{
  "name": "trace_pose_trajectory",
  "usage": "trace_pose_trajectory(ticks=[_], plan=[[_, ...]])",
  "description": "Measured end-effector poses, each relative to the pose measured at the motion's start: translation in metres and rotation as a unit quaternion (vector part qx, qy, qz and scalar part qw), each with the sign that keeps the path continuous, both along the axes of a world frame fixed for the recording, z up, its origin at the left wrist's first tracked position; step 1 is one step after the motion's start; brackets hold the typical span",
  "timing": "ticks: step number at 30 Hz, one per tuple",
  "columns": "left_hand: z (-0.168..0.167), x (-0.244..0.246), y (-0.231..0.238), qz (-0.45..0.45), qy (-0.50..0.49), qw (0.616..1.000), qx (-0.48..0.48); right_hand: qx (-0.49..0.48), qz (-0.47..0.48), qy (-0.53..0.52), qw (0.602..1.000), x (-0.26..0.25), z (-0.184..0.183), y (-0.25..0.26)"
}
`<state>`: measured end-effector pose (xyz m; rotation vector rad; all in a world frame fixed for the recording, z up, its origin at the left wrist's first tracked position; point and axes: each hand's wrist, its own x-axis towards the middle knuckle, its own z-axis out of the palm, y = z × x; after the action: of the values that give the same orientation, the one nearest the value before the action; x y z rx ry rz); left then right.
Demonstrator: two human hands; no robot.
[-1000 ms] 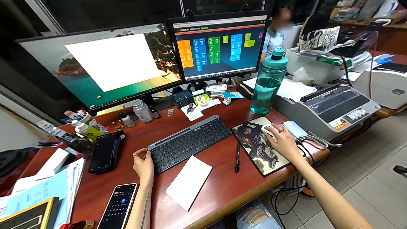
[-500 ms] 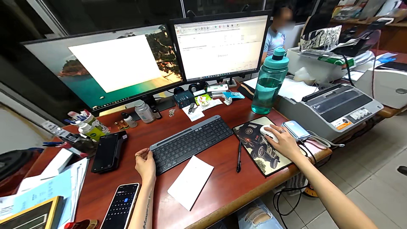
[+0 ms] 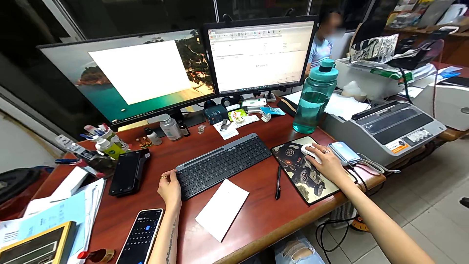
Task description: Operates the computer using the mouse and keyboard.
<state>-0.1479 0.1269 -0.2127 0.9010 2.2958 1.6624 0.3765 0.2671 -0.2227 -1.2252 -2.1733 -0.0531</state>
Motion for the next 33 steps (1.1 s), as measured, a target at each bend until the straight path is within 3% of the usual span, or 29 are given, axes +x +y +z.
trace_pose_trajectory(ticks=[33], plan=[[-0.0009, -0.0011, -0.0008, -0.010, 0.009, 1.000, -0.010, -0.001, -0.004, 0.006, 1.000, -0.0013, -0.0010, 0.0020]])
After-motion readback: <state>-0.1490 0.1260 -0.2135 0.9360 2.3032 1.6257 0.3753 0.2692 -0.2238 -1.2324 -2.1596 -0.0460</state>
